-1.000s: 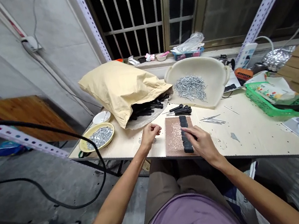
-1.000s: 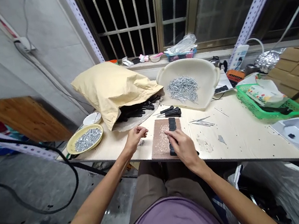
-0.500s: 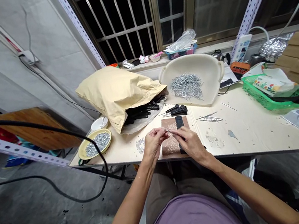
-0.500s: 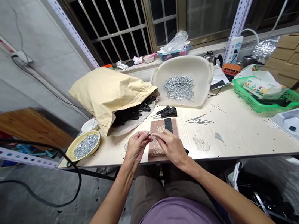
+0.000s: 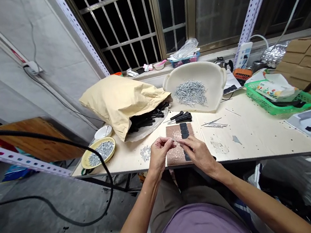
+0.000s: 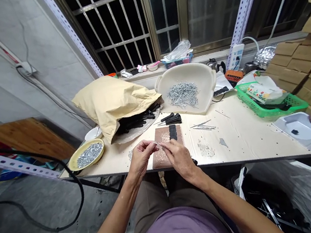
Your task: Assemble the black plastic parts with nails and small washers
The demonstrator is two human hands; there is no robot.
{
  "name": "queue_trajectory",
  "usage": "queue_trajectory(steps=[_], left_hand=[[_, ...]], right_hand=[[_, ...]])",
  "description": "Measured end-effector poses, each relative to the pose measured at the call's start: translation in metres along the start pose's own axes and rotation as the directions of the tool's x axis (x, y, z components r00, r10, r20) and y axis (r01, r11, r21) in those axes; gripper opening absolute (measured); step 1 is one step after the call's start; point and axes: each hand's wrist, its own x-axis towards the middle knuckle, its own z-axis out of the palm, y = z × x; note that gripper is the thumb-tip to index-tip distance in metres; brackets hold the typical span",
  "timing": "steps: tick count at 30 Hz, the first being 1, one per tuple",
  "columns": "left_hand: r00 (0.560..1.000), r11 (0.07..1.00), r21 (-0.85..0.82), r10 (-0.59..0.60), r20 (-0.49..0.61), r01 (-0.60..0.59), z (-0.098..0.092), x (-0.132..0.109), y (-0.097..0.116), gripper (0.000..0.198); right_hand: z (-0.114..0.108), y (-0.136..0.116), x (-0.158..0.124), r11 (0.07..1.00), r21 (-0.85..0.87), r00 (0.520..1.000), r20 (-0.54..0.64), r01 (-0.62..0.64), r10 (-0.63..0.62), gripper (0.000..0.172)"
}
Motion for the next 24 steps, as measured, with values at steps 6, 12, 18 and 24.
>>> queue_trajectory(steps=[6,12,18,24], left_hand=[[0.997,0.998,-0.005,-0.061,0.037,0.061,-0.004,0.003,-0.002,0.029],[0.996,0.995,0.04,-0.092,0.02,0.091,-0.003,0.001,-0.006,0.028],[0.987,0.988,0.032,-0.152,0.059,0.15,0.012,0.003,-0.01,0.031],[0.946,0.954,-0.023,-0.292,0.143,0.298,0.026,0.011,-0.016,0.038]], right_hand=[[-0.002,-0.002,-0.002,0.999,-0.039,0.999,-0.026,-0.025,0.024,0.017],[-0.007,-0.003,-0.007,0.967,-0.253,0.999,-0.043,-0.039,0.029,0.018],[-0.017,0.005,-0.012,0.903,-0.429,0.998,-0.057,-0.015,-0.011,0.02],[-0.032,0.019,-0.012,0.873,-0.488,0.999,-0.035,0.02,-0.042,0.024]])
